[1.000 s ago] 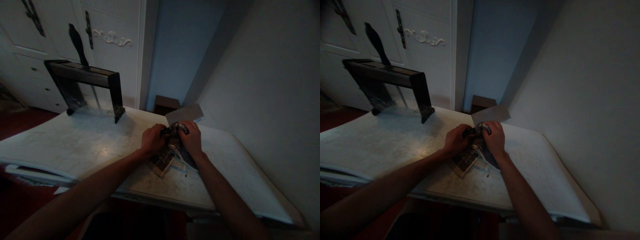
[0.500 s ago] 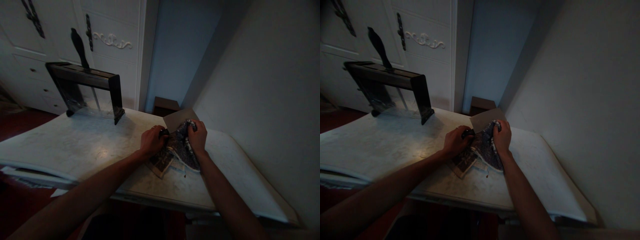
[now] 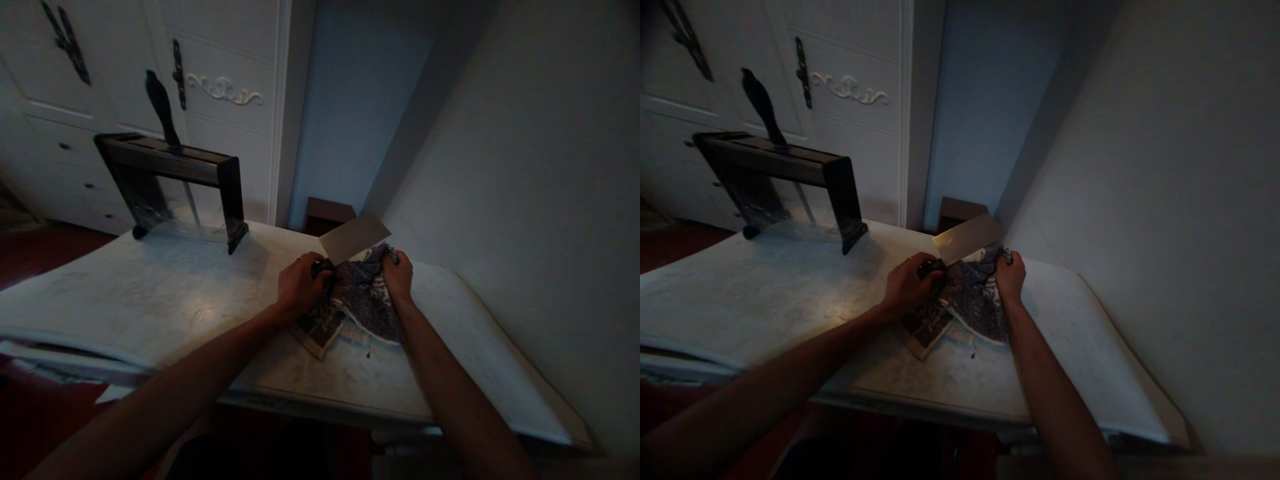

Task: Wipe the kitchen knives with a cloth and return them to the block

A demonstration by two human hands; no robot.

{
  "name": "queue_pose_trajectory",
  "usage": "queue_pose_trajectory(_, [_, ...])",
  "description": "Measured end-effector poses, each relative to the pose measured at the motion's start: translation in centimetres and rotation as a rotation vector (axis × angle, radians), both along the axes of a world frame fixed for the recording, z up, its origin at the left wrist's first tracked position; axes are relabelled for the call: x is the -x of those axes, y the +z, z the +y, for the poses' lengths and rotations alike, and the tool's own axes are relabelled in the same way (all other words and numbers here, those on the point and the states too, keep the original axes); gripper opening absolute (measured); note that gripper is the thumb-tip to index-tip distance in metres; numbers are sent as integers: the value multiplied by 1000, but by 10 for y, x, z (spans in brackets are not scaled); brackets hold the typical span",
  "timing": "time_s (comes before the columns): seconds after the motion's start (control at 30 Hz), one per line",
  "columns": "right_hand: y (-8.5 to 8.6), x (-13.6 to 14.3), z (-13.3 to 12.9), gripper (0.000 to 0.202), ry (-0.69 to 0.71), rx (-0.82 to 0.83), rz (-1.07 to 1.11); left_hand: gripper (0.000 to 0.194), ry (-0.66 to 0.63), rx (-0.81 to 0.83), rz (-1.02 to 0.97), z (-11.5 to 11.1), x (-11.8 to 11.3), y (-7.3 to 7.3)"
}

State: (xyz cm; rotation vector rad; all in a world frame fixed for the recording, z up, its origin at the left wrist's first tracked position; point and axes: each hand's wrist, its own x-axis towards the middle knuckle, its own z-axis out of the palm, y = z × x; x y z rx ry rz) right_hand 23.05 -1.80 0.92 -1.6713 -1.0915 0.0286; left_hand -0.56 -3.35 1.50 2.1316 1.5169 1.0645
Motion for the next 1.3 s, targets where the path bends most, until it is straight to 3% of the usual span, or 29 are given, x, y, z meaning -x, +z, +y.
queue_pose_trajectory(0.43, [1,17,-9,50,286,126,151,29,21,40,-53,3,2,-2])
queue_pose_trajectory(0.67, [7,14,-14,41,229,190,35,28,52,121,-92,5,3,0])
queue_pose_trajectory(1.0, [22,35,-29,38,165,-161,-22,29,19,14,45,4,2,-2])
queue_pose_trajectory(1.3, [8,57,-33,24,461,-231,-464,26,-68,-94,259,-3,2,0])
